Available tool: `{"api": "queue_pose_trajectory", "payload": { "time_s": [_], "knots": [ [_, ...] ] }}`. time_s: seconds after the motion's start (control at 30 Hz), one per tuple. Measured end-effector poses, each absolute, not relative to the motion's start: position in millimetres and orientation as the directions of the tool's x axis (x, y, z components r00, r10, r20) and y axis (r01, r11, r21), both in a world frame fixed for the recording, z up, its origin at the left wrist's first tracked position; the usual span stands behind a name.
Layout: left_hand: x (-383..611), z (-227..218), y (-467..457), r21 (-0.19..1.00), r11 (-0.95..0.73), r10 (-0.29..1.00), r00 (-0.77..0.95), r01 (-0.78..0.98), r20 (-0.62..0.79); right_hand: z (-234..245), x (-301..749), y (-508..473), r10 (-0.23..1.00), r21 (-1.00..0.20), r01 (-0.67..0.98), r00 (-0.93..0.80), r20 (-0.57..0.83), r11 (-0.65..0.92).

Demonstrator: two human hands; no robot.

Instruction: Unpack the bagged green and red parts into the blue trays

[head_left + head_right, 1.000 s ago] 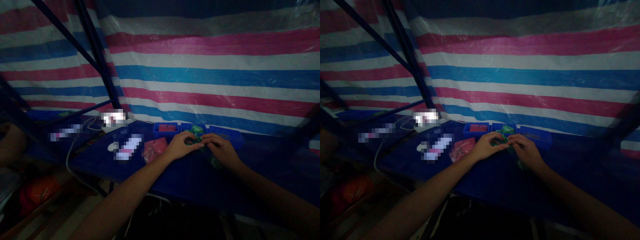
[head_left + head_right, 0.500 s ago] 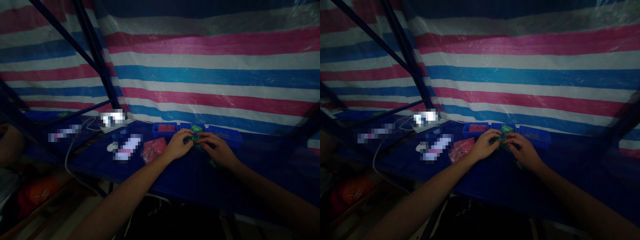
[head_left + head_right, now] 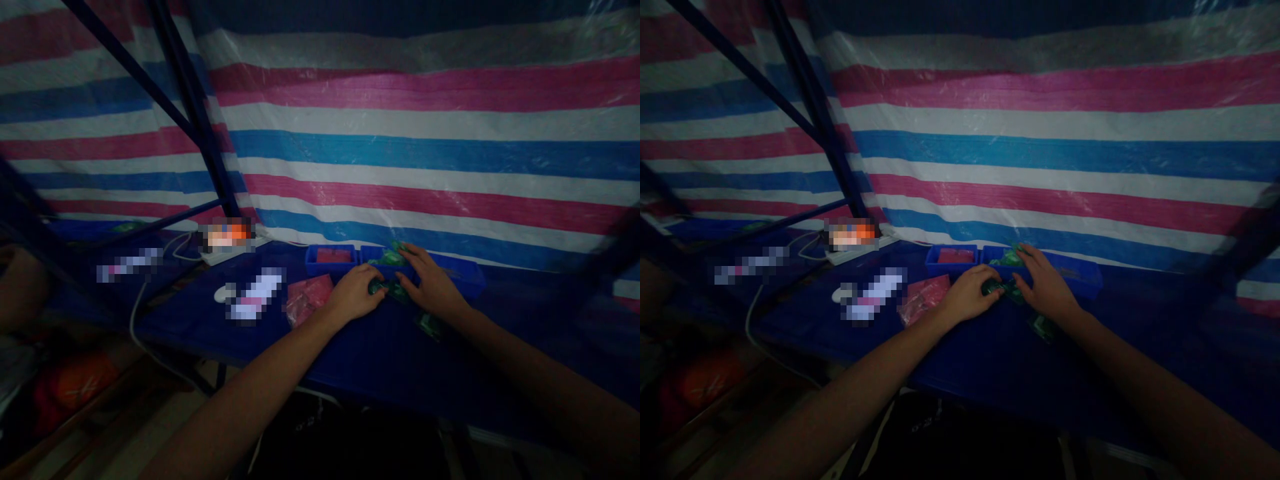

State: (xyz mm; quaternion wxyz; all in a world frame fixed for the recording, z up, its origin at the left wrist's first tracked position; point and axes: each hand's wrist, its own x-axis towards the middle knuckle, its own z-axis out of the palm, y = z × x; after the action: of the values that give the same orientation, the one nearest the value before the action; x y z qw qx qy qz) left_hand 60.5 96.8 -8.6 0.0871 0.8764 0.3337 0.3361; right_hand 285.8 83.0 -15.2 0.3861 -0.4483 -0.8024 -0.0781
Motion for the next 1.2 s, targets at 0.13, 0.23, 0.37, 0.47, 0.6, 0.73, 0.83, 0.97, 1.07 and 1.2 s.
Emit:
{"api": "queue_pose_trajectory", "payload": {
  "time_s": [0.13,0.23,0.37,0.47,0.6,0.73,0.83,0.97,1.07,1.2],
  "knots": [
    [60.8,-10.6,96.8,0.355,-0.764,0.642,0.574,0.539,0.508,-19.0,280.3,86.3,0.669,-0.171,0.737,-0.458,0.586,0.654],
    [60.3,-9.2,96.9,0.348,-0.752,0.654,0.569,0.560,0.498,-20.4,280.1,85.8,0.663,-0.154,0.739,-0.466,0.586,0.656],
    [60.1,-8.7,96.8,0.344,-0.737,0.670,0.563,0.581,0.484,-22.4,282.3,88.2,0.680,-0.137,0.799,-0.392,0.620,0.586],
    [59.8,-10.4,97.2,0.340,-0.741,0.666,0.574,0.579,0.476,-25.2,283.1,91.0,0.684,-0.116,0.800,-0.415,0.600,0.588],
    [58.8,-14.0,99.0,0.335,-0.757,0.651,0.604,0.560,0.461,-26.1,282.5,91.8,0.656,-0.096,0.758,-0.485,0.578,0.645],
    [58.1,-15.3,101.2,0.351,-0.766,0.642,0.615,0.539,0.458,-22.0,282.4,86.3,0.633,-0.107,0.746,-0.470,0.615,0.657],
    [57.9,-12.0,101.2,0.382,-0.758,0.651,0.589,0.528,0.478,-19.5,282.9,78.1,0.628,-0.142,0.735,-0.442,0.640,0.663],
    [57.9,-2.8,98.2,0.424,-0.764,0.643,0.509,0.487,0.573,-18.2,282.6,65.8,0.657,-0.271,0.707,-0.350,0.668,0.653],
    [59.0,3.8,94.7,0.469,-0.778,0.626,0.449,0.419,0.638,-18.4,279.9,59.6,0.717,-0.426,0.644,-0.286,0.636,0.635],
    [62.1,7.7,89.7,0.550,-0.785,0.617,0.443,0.284,0.651,-21.8,274.2,57.8,0.825,-0.753,0.337,-0.224,0.518,0.565]
  ]
}}
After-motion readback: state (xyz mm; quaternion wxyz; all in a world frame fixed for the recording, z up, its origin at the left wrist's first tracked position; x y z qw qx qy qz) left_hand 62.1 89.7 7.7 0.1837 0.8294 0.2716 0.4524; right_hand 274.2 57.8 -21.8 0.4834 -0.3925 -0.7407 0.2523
